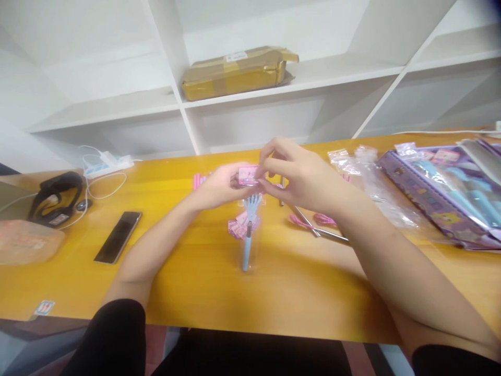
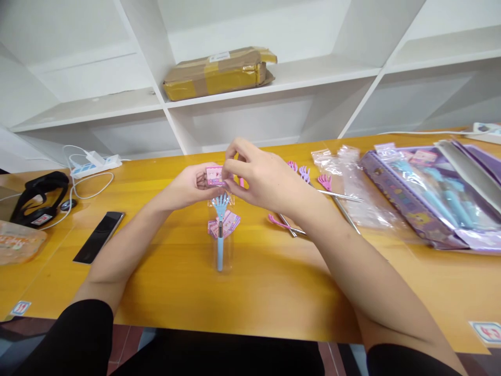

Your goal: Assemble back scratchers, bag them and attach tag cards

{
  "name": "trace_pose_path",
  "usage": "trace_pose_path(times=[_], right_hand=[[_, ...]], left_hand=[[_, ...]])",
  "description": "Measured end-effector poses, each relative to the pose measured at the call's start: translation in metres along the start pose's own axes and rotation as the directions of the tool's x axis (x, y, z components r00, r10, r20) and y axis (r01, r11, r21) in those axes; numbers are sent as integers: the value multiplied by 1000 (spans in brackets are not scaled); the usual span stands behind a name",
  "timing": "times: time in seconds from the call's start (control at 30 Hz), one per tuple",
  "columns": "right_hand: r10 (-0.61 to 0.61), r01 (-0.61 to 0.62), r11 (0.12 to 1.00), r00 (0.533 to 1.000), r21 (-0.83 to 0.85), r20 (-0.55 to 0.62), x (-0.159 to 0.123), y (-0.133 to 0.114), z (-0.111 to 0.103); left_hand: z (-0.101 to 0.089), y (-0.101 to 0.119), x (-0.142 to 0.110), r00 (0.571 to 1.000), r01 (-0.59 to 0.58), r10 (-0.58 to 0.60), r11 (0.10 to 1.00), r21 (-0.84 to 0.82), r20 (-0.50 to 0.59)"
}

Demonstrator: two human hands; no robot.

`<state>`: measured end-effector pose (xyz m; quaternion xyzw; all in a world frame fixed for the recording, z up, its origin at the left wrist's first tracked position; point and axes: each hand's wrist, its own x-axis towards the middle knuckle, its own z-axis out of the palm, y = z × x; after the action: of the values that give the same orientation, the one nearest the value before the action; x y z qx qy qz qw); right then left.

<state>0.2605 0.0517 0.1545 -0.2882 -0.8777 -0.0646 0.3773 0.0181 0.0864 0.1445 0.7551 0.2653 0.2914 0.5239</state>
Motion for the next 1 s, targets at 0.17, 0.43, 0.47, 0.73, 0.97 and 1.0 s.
trace_pose_path(times=[0.17,0.43,0.47,0.73,0.97,1.0], right_hand=[[32,-32,999,999,-44,15,0,-1,0],[385,-406,862,914,305,130,3,0,12],[407,-447,828,894,339,186,4,0,12],[403,-509,781,853,361,332,7,-1,12],[412,-546,763,824,346,390,4,2,6],[417,-558,752,815,350,403,4,0,1]], left_hand=[[-5,5,-2,998,44,-41,997,66,-37],[-7,6,-1,997,17,-7,990,140,-73],[-7,5,-1,998,15,-6,990,140,-66],[-9,6,-1,999,45,-41,980,192,-23],[-12,9,0,999,38,-41,989,140,25],[-13,10,0,999,45,-47,990,130,15]])
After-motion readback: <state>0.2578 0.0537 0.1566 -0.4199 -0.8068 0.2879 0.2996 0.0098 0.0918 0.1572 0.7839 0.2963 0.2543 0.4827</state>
